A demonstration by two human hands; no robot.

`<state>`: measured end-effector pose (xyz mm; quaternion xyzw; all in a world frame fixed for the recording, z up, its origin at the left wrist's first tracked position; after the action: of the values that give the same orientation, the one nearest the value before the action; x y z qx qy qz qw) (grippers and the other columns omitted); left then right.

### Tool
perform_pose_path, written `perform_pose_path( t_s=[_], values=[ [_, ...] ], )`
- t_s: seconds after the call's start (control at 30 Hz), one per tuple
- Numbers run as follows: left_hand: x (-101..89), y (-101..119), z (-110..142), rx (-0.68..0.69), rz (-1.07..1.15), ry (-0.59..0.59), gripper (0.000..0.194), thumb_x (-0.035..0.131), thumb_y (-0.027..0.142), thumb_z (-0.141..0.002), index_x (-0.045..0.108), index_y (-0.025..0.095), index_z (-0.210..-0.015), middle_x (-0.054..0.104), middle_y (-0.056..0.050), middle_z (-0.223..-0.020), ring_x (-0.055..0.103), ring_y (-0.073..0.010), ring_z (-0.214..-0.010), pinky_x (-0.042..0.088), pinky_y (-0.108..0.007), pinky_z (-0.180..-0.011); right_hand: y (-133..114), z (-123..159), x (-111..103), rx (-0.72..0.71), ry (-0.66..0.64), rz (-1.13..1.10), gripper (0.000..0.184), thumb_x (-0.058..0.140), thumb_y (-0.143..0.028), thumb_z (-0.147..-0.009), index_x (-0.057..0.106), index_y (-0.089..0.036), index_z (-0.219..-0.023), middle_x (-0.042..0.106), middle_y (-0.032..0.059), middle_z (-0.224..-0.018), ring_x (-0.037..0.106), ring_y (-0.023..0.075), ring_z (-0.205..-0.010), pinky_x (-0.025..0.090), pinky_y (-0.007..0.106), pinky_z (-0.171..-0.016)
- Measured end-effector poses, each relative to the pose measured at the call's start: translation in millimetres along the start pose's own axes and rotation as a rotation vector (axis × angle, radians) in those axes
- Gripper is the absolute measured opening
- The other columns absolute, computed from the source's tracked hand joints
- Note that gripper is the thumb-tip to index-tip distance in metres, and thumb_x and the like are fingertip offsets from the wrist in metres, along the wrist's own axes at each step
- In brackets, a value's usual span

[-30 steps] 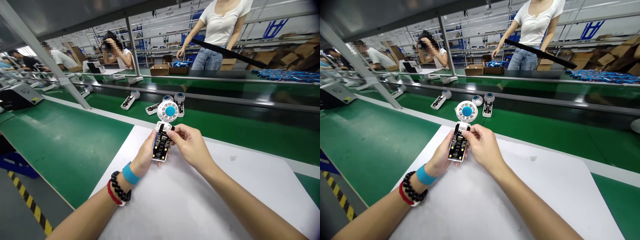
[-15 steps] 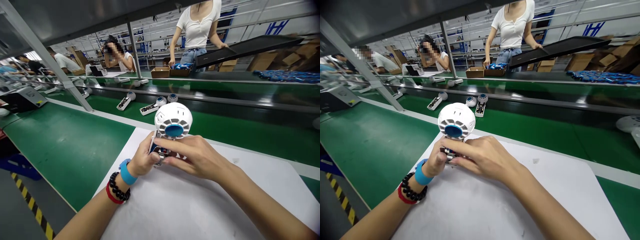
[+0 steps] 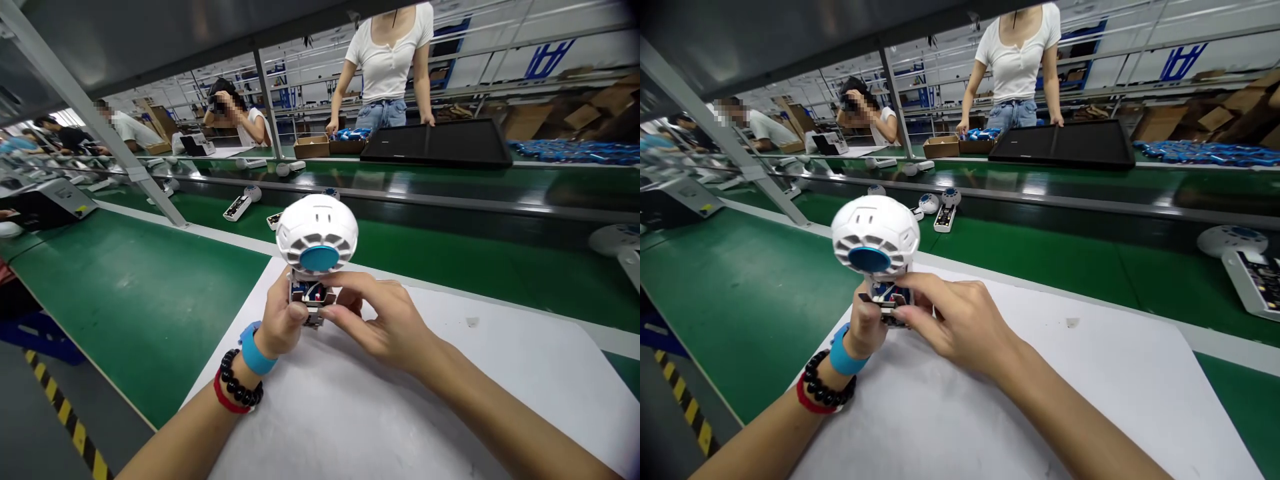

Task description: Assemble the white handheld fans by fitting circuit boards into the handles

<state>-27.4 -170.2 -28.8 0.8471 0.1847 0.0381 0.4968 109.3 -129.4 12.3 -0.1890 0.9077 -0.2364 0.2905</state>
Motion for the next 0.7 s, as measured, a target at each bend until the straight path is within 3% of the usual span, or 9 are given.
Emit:
perform_pose_path(
  t_s=[0.1, 0.27, 0.33, 0.43, 0.5, 0.6, 0.7],
  values=[
    [-1.4, -1, 0, -0.006, 0.006, 0.018, 0.073, 0.048, 0.084, -0.083, 0.065, 0.019, -0.112, 0.073, -0.012, -0.105, 0.068, -0.0326, -0.1, 0.057, -0.042, -0.087, 1, 2, 4, -0.017, 0.015, 0.006, 0.015, 0.06, -0.02, -0.102, 0.069, -0.018, -0.114, 0.077, 0.0015, -0.086, 0.063, 0.0114, -0.057, 0.045, 0.023, -0.055],
    [-2.0, -4, -1, -0.042, 0.001, 0.033, 0.074, 0.052, 0.083, -0.082, 0.065, 0.017, -0.111, 0.072, -0.013, -0.104, 0.068, -0.0319, -0.097, 0.056, -0.042, -0.087, 11, 1, 12, 0.215, -0.096, -0.053, 0.018, 0.055, -0.022, -0.103, 0.071, -0.02, -0.111, 0.074, -0.0014, -0.082, 0.058, 0.0102, -0.057, 0.042, 0.023, -0.055],
    [-1.2, -5, -1, -0.073, 0.006, 0.047, 0.072, 0.053, 0.084, -0.081, 0.066, 0.018, -0.105, 0.072, -0.011, -0.097, 0.068, -0.0306, -0.092, 0.056, -0.041, -0.083, 12, 0, 7, 0.241, -0.011, -0.057, 0.015, 0.059, -0.023, -0.1, 0.07, -0.022, -0.109, 0.072, -0.0002, -0.089, 0.06, 0.0123, -0.067, 0.044, 0.025, -0.061],
    [4.9, -10, 1, -0.153, 0.047, 0.028, 0.065, 0.051, 0.081, -0.084, 0.064, 0.019, -0.098, 0.068, -0.006, -0.078, 0.067, -0.0244, -0.069, 0.056, -0.036, -0.063, 22, 1, 0, 0.354, 0.18, -0.188, 0.027, 0.067, -0.025, -0.09, 0.065, -0.022, -0.117, 0.069, 0.0045, -0.108, 0.062, 0.0175, -0.087, 0.05, 0.029, -0.076],
    [10.7, -14, 3, -0.21, 0.079, -0.006, 0.061, 0.052, 0.078, -0.086, 0.062, 0.019, -0.099, 0.066, -0.005, -0.073, 0.065, -0.0212, -0.06, 0.054, -0.032, -0.053, 31, 3, 6, 0.469, 0.174, -0.301, 0.023, 0.065, -0.025, -0.087, 0.066, -0.02, -0.11, 0.07, 0.0057, -0.104, 0.062, 0.0198, -0.089, 0.05, 0.033, -0.079],
    [18.0, -21, 4, -0.288, 0.114, -0.068, 0.066, 0.054, 0.078, -0.085, 0.06, 0.019, -0.114, 0.068, -0.007, -0.086, 0.066, -0.0199, -0.063, 0.056, -0.03, -0.052, 43, 5, 8, 0.55, 0.164, -0.36, 0.01, 0.061, -0.025, -0.086, 0.066, -0.018, -0.092, 0.071, 0.0057, -0.09, 0.063, 0.0214, -0.084, 0.05, 0.036, -0.08],
    [26.7, -27, 2, -0.396, 0.15, -0.189, 0.068, 0.066, 0.07, -0.084, 0.054, 0.021, -0.129, 0.067, -0.01, -0.104, 0.07, -0.0232, -0.08, 0.061, -0.03, -0.057, 59, 7, 1, 0.597, 0.215, -0.397, 0.018, 0.063, -0.032, -0.083, 0.064, -0.017, -0.094, 0.072, 0.0075, -0.091, 0.067, 0.0235, -0.086, 0.052, 0.037, -0.08]
  ],
)
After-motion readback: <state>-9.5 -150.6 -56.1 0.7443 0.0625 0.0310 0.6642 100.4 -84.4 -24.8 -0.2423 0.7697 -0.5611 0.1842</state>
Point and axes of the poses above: each hand's wrist, its own z-axis away from the middle knuckle, its own x-axis out of the palm, y = z × x, the point moved 7 cm from there along -z, towards the middle knuckle
